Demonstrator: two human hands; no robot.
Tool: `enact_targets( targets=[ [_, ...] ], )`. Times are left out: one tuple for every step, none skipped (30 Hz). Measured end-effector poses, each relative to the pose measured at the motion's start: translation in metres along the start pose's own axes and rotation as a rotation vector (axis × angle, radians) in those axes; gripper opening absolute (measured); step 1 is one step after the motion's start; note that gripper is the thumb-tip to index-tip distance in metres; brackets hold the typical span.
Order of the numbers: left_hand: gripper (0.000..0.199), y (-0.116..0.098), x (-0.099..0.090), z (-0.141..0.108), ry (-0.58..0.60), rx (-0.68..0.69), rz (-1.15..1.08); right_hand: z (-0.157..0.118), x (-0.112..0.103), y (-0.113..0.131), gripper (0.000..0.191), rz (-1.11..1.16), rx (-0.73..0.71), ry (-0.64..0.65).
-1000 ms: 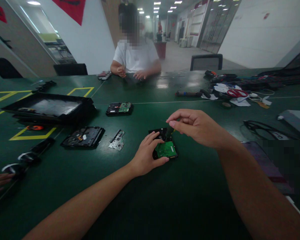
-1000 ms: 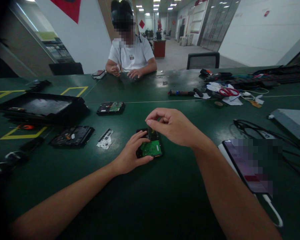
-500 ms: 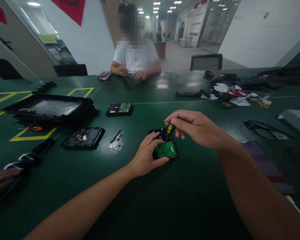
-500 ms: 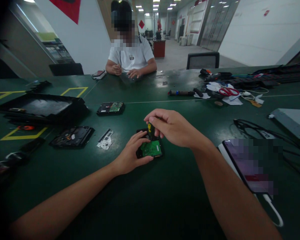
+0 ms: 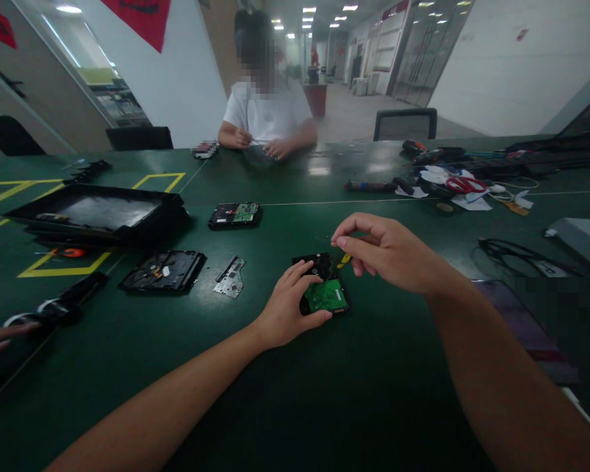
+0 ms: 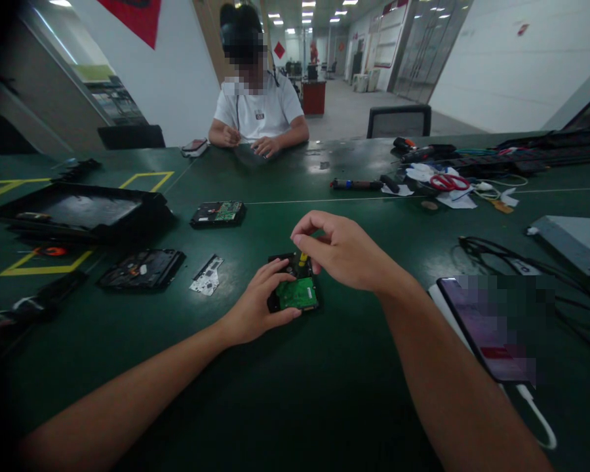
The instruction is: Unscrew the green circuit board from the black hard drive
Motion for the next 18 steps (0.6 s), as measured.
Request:
enact_targets(
  targets=[
    [0.062,0.000,0.000,0.000,0.001,0.000,0.001,0.000,0.001,0.001,0.021,0.010,-0.004,0.012],
    [0.062,0.000,0.000,0.000,0.002,-0.001,0.000,0.000,0.002,0.001,0.022,0.021,-0.011,0.023],
    [0.062,0.000,0.000,0.000,0.002,0.000,-0.001,0.000,0.003,0.002,0.024,0.033,-0.018,0.036],
    [0.062,-0.001,0.000,0.000,0.001,0.000,-0.004,0.000,0.005,0.002,0.025,0.047,-0.024,0.047],
    [0.062,-0.001,-0.001,0.000,0.000,0.000,-0.006,0.000,0.006,0.003,0.026,0.064,-0.027,0.060],
    [0.062,-0.001,-0.001,0.000,-0.001,0.000,-0.006,0.000,0.008,0.003,0.027,0.082,-0.029,0.073],
    [0.063,0.000,-0.001,0.000,-0.003,0.000,-0.005,0.000,0.009,0.003,0.027,0.101,-0.029,0.086],
    [0.063,0.000,-0.001,0.000,-0.004,0.002,-0.004,0.000,0.011,0.003,0.027,0.122,-0.029,0.098],
    [0.063,0.000,-0.001,0.000,-0.005,0.003,-0.002,0.000,0.012,0.003,0.028,0.141,-0.029,0.107],
    [0.062,0.000,-0.001,0.000,-0.005,0.004,0.000,0.000,0.012,0.003,0.028,0.155,-0.031,0.113],
    [0.062,0.000,-0.001,0.000,-0.004,0.004,0.001,0.000,0.013,0.004,0.029,0.159,-0.035,0.116],
    [0.062,-0.001,-0.001,0.000,-0.003,0.003,0.001,0.000,0.013,0.005,0.029,0.150,-0.042,0.113],
    [0.061,-0.001,-0.001,0.000,-0.002,0.002,0.001,0.000,0.012,0.005,0.028,0.131,-0.050,0.105],
    [0.061,-0.001,-0.001,0.000,-0.001,0.001,0.001,0.000,0.010,0.006,0.027,0.105,-0.061,0.090],
    [0.061,-0.001,-0.001,0.000,-0.001,0.001,0.001,0.000,0.008,0.006,0.025,0.076,-0.069,0.070],
    [0.061,-0.002,-0.001,0.000,-0.002,0.002,0.002,0.000,0.006,0.006,0.024,0.047,-0.070,0.045],
    [0.061,-0.002,-0.001,0.000,-0.002,0.003,0.002,0.000,0.003,0.005,0.023,0.022,-0.063,0.020],
    [0.061,-0.002,-0.001,0.000,-0.003,0.003,0.004,0.000,0.001,0.004,0.023,0.004,-0.050,0.002]
  ],
)
Point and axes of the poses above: each hand's wrist, its own z-axis towards the middle knuckle, its own x-axis out of the palm, y = z × x, the point moved 8 cm from there along z, towards the middle knuckle, and after that the axes turned 9 degrees about -z, right-handed, at the moved point
